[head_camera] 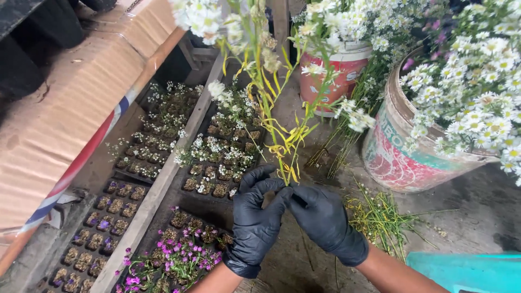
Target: The person is trimming small side stems and leaves from a bunch of white flowers using their hands and scissors.
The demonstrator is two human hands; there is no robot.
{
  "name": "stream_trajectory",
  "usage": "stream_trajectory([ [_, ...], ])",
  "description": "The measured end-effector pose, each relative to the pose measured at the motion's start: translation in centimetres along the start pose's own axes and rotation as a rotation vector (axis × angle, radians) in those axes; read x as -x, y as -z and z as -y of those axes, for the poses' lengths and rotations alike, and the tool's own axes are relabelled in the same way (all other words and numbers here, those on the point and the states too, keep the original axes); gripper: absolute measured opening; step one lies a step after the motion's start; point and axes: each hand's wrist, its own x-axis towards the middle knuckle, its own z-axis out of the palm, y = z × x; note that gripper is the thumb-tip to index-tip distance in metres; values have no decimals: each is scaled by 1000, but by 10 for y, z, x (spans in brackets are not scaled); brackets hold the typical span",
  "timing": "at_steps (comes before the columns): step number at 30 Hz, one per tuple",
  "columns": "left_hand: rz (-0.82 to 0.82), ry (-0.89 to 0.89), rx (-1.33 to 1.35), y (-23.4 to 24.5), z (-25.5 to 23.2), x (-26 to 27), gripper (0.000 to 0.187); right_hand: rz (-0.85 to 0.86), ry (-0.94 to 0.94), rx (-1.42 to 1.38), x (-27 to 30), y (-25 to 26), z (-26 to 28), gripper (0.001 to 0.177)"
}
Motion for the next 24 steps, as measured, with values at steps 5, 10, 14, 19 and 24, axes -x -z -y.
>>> stream_trajectory([
  [5, 0, -50, -1, 4, 2, -3, 5, 45, 14, 61, -16, 2, 14, 4],
  [10, -21, -91, -12, 8, 6, -9, 8, 209, -105, 107, -33, 21, 9, 22],
  [14, -16, -143, -41, 9, 5, -11, 9, 267, -570, -2, -67, 37, 2, 27],
  [19, -1, -111, -42, 10, -1, -10, 8, 154, -669, -558, -81, 26, -21, 22],
  [24, 59, -37, -46, 17, -1, -10, 13, 79, -997, -852, -90, 11, -2, 44],
])
